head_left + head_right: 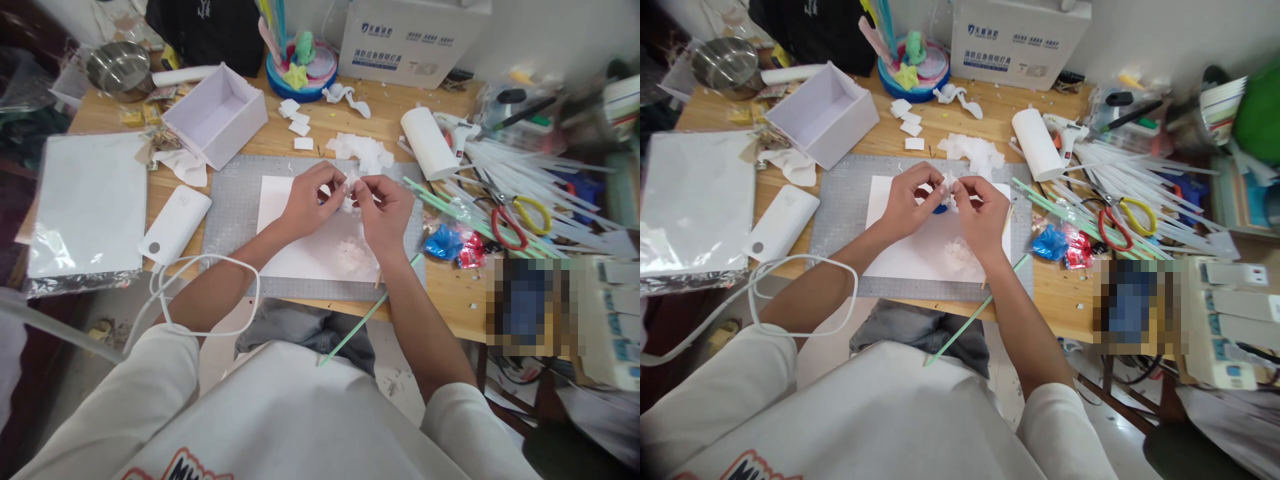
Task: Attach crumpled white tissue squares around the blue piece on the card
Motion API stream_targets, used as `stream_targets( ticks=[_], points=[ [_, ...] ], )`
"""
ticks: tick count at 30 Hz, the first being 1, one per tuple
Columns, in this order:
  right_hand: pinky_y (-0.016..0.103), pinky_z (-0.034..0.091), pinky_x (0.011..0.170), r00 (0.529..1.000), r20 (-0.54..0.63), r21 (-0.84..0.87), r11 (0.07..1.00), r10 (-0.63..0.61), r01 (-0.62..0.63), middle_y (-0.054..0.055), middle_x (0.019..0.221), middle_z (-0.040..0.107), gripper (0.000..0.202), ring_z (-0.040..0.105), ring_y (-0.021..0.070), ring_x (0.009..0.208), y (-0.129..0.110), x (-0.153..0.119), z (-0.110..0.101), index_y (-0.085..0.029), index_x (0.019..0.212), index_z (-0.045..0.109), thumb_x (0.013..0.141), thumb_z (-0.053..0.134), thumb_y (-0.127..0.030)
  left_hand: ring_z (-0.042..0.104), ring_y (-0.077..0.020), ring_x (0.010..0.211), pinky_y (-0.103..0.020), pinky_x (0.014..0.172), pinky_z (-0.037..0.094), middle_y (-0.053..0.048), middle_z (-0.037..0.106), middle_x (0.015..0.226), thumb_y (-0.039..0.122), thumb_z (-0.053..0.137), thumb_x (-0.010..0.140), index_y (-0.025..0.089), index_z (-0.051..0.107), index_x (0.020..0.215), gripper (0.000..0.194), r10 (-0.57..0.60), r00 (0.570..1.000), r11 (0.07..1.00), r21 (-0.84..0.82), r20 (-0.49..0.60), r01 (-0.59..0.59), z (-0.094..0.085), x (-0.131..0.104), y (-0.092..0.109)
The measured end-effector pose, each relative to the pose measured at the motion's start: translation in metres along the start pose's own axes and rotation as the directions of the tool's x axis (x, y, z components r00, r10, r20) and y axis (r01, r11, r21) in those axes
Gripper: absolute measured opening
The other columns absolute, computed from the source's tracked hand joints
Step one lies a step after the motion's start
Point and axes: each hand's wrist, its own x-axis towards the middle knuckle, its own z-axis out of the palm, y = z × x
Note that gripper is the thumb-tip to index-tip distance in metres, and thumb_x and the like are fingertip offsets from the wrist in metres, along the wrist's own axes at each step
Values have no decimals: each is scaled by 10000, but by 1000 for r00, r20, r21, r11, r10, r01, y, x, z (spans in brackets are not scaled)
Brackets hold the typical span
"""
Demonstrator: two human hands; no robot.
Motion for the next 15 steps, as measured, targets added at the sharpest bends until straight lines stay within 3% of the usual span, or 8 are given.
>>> stream_targets(
  ticks=[7,11,15],
  points=[
    [280,560,587,1000,-29,156,988,-12,16,-23,703,664,187,634,126,620,5,2,0,-237,821,677,877,688,-415,598,-91,745,-197,622,553,-9,602,816,417,703,871,188,545,846,279,-215,976,947,-251,-29,201,6,1,-7],
    [284,559,561,998,-56,192,981,19,-8,-22,669,642,194,637,138,618,8,4,0,-248,817,661,873,686,-431,578,-82,734,-211,625,556,6,576,858,355,709,871,214,501,907,254,-236,970,942,-261,-66,211,8,2,-13],
    [318,559,567,999,-27,163,986,46,-41,-10,694,637,217,628,154,625,13,6,-1,-282,823,627,894,639,-486,533,-72,661,-208,590,510,45,506,770,229,637,920,278,459,1095,254,-217,974,954,-222,-61,199,5,2,-15]
  ],
)
